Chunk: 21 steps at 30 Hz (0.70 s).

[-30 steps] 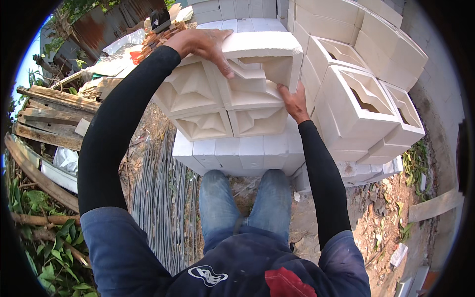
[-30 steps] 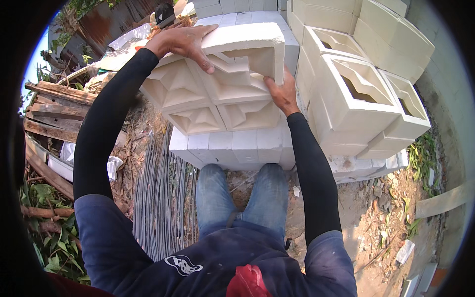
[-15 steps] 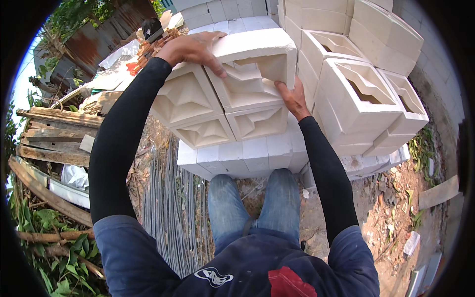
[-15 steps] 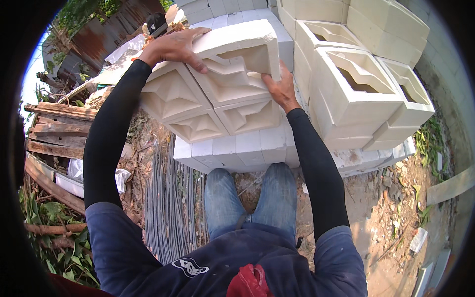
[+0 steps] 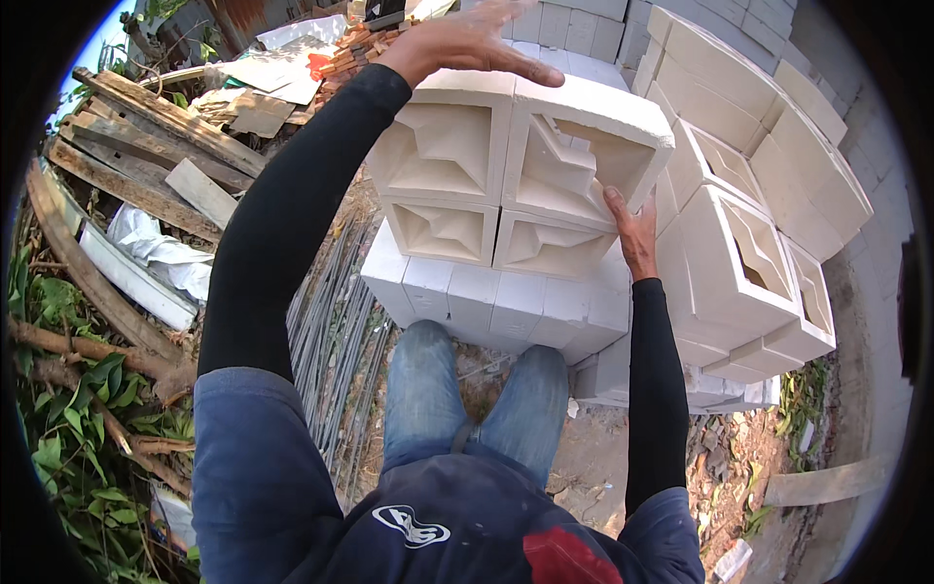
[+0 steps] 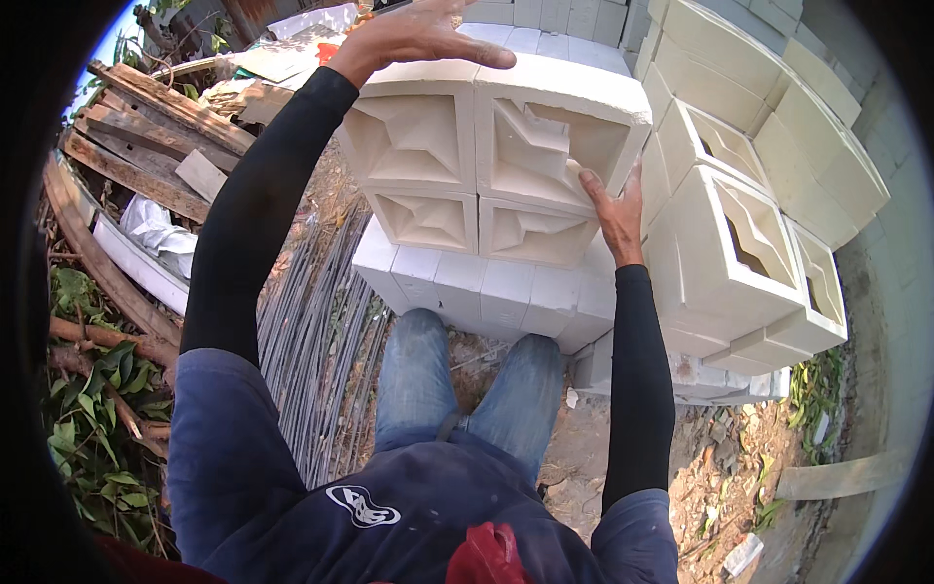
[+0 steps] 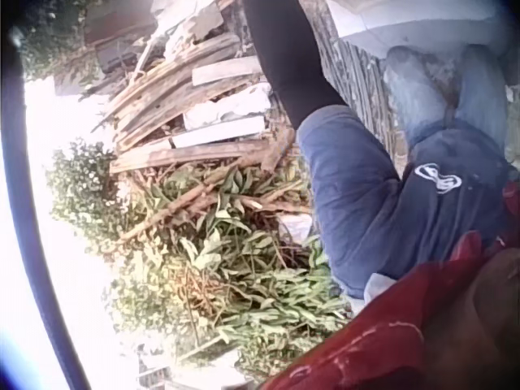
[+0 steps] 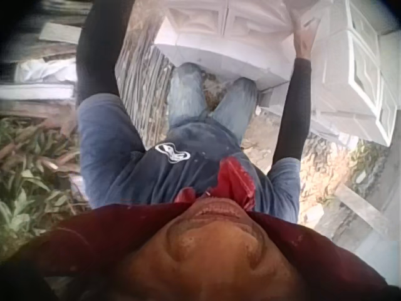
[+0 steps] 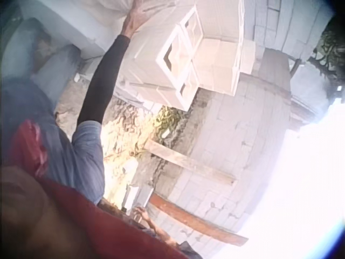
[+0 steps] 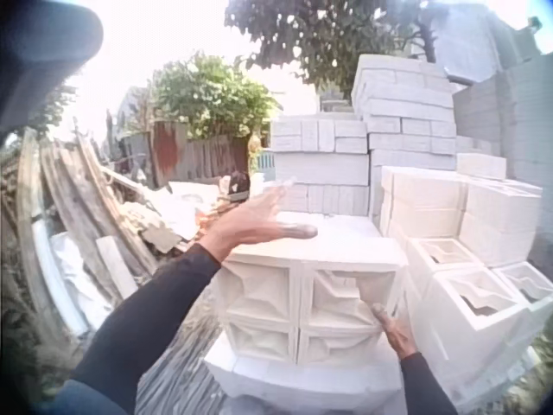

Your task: The person picks up decorative concrete vent blocks from a large stack and moves them to form a new pile.

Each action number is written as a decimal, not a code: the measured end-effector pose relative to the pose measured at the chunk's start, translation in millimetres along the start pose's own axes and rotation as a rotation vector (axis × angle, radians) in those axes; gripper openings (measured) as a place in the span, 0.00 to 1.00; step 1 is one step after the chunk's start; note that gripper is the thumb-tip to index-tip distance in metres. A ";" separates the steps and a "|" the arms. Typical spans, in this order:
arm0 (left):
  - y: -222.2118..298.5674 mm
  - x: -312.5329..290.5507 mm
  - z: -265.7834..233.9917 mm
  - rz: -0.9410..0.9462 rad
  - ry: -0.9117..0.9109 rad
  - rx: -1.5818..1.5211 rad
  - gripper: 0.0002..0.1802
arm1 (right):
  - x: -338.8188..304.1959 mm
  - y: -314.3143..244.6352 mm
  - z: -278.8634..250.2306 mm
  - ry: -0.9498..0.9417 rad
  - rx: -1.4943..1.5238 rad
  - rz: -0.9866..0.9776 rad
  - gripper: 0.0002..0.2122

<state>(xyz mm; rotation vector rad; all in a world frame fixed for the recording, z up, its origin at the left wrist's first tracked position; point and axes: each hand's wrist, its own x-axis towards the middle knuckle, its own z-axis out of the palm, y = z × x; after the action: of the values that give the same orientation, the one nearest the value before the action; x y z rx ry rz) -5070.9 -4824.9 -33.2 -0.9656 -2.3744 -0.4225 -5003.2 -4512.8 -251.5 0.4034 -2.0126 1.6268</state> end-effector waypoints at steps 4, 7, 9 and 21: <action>25.5 -97.6 -47.8 -0.348 0.480 -0.454 0.64 | 7.7 -34.3 -28.6 0.234 0.044 -0.147 0.45; -47.5 -188.8 -10.7 -0.572 0.570 -0.368 0.68 | 25.6 -129.0 4.3 0.314 -0.098 -0.411 0.40; -53.1 -225.8 38.7 -0.664 0.513 -0.616 0.70 | 54.5 -172.9 33.6 0.183 -0.140 -0.561 0.37; -40.4 -230.2 114.3 -0.606 0.536 -0.706 0.46 | 127.0 -195.9 201.6 -0.816 -0.940 -0.443 0.60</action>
<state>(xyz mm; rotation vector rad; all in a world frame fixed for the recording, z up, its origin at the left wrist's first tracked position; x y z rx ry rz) -5003.0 -4925.2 -263.4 -0.2771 -1.9714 -1.5992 -5045.0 -4742.8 -50.2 1.1299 -2.6887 0.1179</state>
